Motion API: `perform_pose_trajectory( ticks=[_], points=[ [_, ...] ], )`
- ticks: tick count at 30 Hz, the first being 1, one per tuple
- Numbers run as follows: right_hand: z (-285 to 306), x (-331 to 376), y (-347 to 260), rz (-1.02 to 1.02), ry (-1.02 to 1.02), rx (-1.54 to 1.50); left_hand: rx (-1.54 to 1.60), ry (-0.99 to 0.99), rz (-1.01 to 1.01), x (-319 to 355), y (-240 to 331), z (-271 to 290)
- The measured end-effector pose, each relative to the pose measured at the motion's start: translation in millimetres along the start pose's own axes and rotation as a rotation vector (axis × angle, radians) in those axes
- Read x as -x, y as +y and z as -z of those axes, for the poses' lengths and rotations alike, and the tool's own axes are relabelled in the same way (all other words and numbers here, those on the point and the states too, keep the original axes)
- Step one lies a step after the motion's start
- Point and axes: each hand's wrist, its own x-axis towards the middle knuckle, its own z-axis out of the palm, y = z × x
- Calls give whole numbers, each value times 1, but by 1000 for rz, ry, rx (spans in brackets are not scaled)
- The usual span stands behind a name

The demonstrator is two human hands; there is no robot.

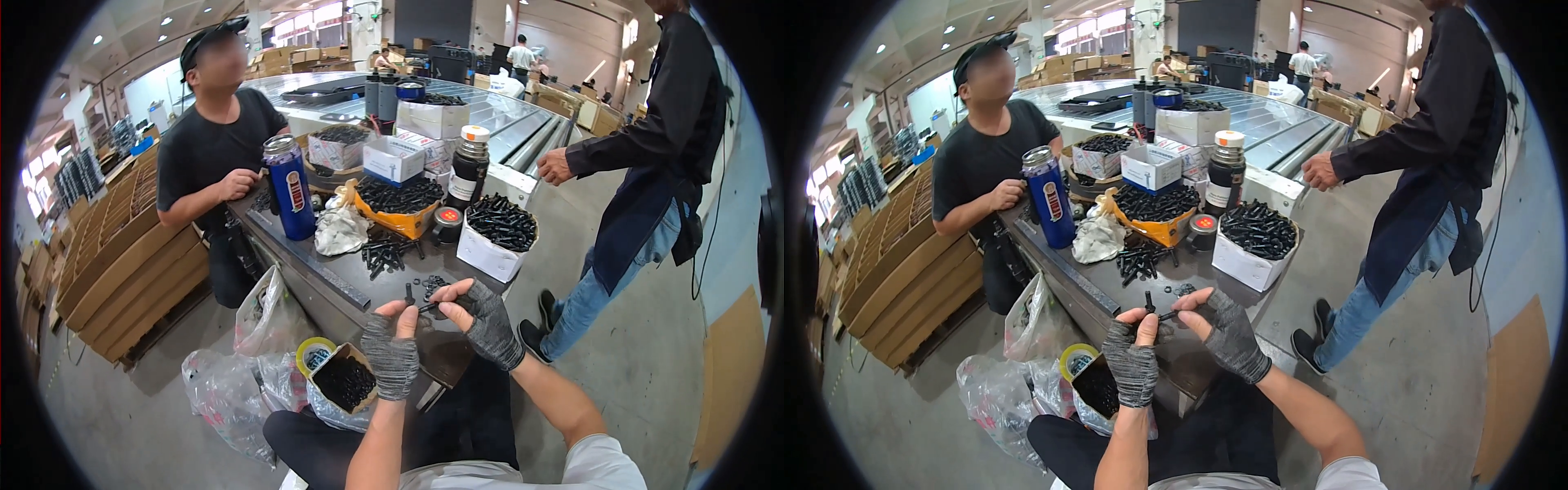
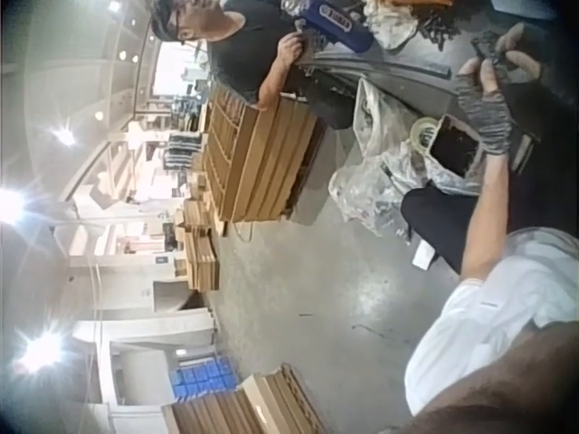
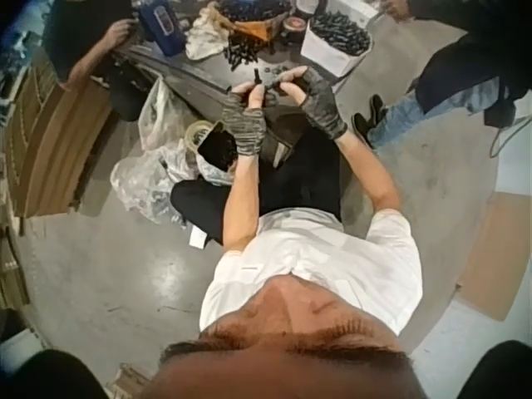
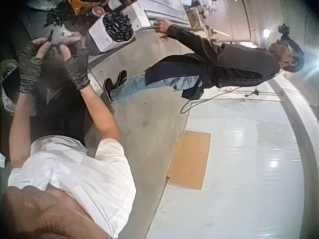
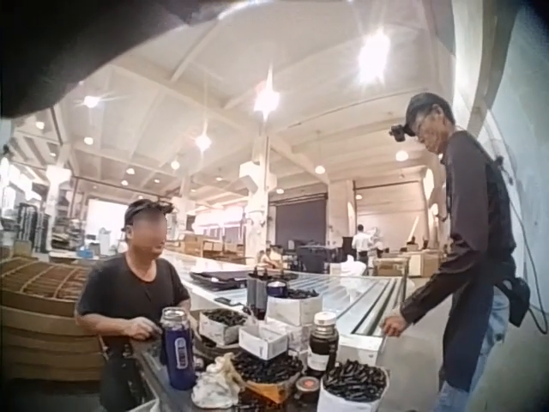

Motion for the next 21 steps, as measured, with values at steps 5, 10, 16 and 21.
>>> perform_pose_trajectory(
  ticks=[5,10,16,21],
  points=[
    [-5,7,-9,17,-24,70,8,-14,-38,2,-1,0],
    [-6,3,-13,37,7,130,7,-27,-25,1,-5,2],
    [6,-2,-10,10,-86,200,15,-31,-12,0,-4,1],
    [3,-5,-17,-8,-91,231,73,-23,20,3,3,4]
  ],
)
